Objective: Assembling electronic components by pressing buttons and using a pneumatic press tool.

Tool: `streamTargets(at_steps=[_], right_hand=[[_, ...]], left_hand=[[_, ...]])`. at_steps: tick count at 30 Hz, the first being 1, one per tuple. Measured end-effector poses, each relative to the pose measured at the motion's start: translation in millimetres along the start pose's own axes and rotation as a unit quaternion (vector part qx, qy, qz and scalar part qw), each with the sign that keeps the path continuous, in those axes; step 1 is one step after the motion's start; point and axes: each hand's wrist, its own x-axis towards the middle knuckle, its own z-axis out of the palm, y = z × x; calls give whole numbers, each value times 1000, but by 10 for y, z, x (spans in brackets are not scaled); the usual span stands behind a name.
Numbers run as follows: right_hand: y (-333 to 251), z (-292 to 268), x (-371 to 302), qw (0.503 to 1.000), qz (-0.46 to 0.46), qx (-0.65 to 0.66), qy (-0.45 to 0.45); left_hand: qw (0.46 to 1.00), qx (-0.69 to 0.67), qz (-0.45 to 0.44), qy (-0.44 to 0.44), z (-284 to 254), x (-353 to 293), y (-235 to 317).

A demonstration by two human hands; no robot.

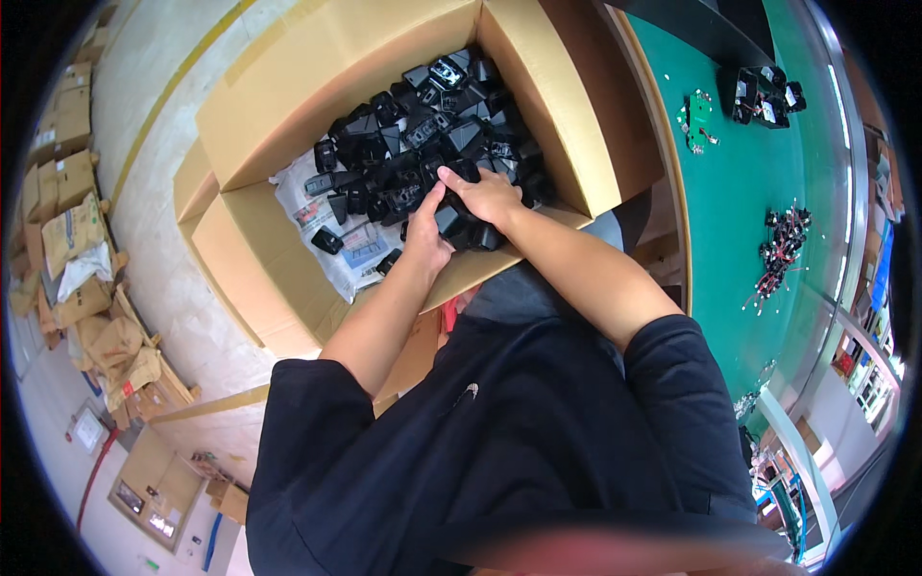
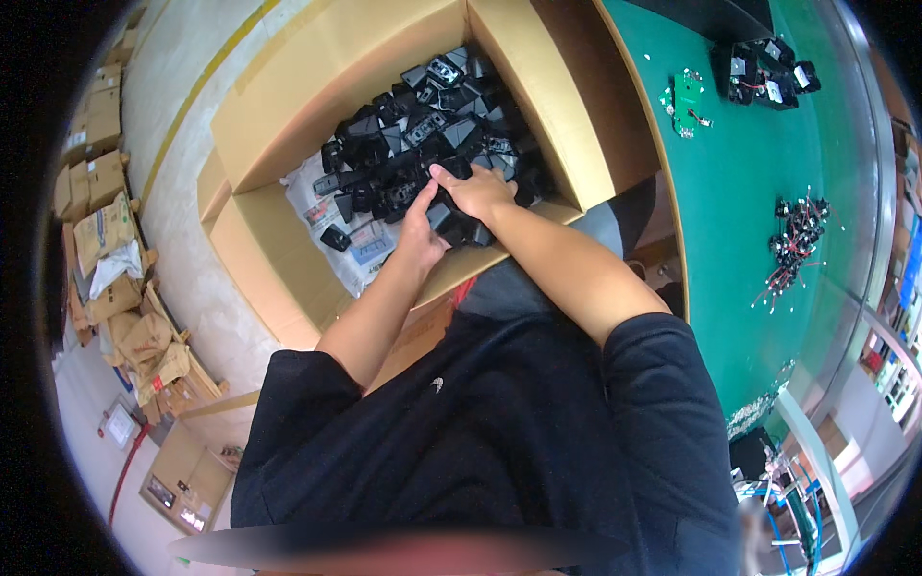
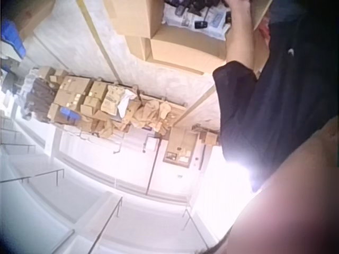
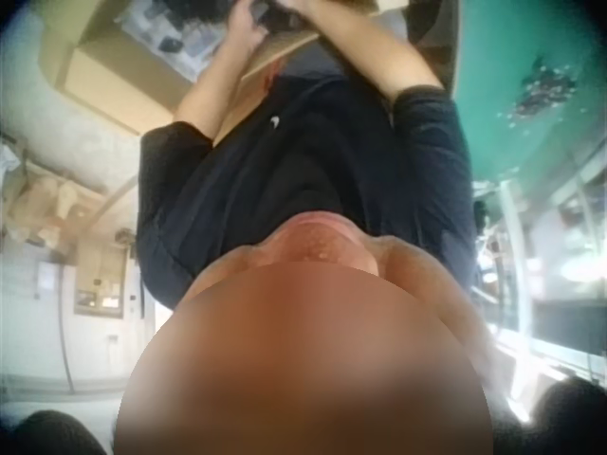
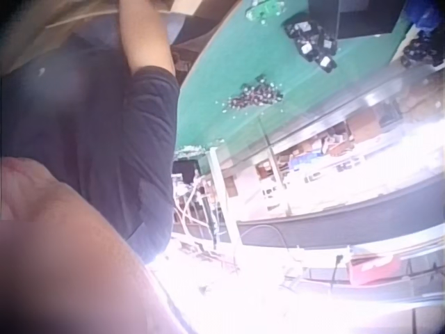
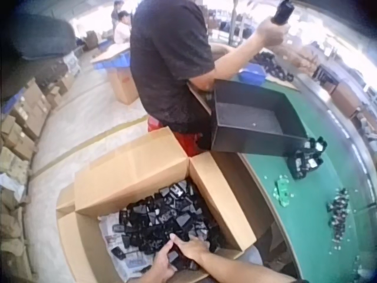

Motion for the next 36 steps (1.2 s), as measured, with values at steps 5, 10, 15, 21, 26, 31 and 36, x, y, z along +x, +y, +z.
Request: streamTargets(at_steps=[5,10,15,21,26,31,36], right_hand=[[11,42,-155,999,-34,-1,37],[-88,153,-343,988,-96,42,117],[-367,-68,-731,966,-166,61,191],[-551,-245,-991,924,-262,129,246],[-515,-512,-1302,886,-332,131,295],[-205,-1397,-1848,813,-378,133,423],[669,-2148,-2305,731,-311,175,582]], left_hand=[[1000,-12,11,-2,-76,-66,-57],[987,-18,162,-15,80,-425,63],[964,-20,264,4,363,-878,218],[922,-4,373,-103,525,-1104,422],[894,16,432,-118,793,-1351,374],[841,114,460,-261,1681,-1709,301],[805,152,383,-428,2870,-1837,-370]])
